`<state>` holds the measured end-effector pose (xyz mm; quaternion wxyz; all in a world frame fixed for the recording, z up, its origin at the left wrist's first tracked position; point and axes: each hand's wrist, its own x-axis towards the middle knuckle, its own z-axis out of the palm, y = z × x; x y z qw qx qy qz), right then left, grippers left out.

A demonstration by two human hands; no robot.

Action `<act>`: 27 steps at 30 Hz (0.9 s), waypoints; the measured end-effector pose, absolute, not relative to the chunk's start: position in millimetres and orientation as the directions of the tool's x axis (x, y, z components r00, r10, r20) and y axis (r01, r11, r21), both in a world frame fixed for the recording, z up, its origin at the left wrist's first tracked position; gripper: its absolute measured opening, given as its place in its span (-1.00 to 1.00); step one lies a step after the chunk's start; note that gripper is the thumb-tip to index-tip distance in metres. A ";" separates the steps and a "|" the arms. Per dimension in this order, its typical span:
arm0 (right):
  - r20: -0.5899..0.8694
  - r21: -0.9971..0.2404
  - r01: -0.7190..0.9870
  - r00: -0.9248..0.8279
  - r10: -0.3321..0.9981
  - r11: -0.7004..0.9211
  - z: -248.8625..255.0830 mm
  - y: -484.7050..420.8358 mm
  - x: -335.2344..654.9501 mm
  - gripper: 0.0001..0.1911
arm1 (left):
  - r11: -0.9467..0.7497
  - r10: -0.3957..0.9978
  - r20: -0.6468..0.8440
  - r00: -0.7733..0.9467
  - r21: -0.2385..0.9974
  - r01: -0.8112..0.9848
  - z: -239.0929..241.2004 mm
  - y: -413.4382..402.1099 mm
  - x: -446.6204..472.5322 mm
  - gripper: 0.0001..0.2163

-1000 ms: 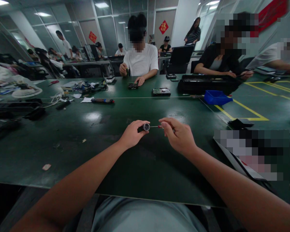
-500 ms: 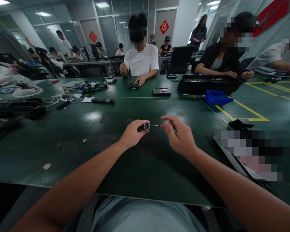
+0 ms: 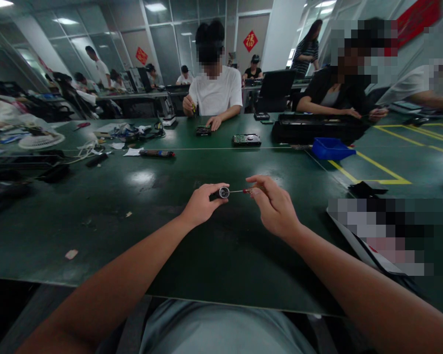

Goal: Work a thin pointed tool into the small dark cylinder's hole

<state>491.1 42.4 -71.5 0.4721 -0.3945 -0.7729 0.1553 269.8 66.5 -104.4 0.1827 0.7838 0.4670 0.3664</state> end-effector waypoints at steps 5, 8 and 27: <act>0.576 -0.611 0.506 -0.243 0.780 0.609 -69.6 40.5 489.3 -0.76 | -0.523 0.852 0.404 0.334 0.612 0.593 -104.5 65.5 270.9 -0.64; 0.592 -0.610 0.505 -0.223 0.775 0.611 -71.0 40.8 488.1 -0.77 | -0.538 0.842 0.410 0.349 0.601 0.591 -103.9 65.4 270.8 -0.65; 0.558 -0.617 0.519 -0.241 0.794 0.591 -69.5 44.4 490.6 -0.75 | -0.512 0.858 0.384 0.341 0.589 0.625 -102.4 65.4 269.8 -0.65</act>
